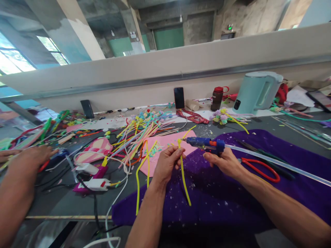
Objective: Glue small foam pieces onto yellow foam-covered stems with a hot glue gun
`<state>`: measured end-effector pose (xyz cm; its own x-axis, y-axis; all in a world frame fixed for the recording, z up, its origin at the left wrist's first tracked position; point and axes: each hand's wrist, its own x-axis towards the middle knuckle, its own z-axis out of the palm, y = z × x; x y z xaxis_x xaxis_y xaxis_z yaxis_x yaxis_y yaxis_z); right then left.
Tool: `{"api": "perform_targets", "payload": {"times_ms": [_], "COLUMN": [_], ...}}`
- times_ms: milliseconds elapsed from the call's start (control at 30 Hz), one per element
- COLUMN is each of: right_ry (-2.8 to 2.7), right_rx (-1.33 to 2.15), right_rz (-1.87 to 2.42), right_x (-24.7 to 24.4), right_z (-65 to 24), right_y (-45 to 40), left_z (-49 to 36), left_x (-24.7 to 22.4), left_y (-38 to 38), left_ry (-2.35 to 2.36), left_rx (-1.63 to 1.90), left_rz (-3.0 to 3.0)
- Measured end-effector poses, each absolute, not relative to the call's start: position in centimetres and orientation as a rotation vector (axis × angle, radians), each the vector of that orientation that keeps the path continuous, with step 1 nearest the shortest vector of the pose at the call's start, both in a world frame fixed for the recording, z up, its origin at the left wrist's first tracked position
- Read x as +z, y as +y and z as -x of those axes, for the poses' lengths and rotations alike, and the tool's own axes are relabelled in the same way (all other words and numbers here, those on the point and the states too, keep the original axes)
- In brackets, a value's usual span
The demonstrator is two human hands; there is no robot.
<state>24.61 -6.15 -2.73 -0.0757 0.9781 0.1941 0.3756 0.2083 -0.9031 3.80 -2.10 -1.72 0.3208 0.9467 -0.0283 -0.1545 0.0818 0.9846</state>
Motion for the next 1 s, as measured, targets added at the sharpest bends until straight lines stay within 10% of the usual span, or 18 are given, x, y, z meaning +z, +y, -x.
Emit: {"api": "perform_targets", "payload": {"times_ms": [1000], "right_ry": [-1.633], "right_rx": [0.851], "right_rz": [1.336], "right_x": [-2.57], "right_z": [-24.45], "right_y": [-6.25], "left_z": [-3.70], "left_x": [-1.88], "left_y": [-2.08], "left_ry": [0.879], "left_rx": [0.992], "left_rz": [-1.219]}}
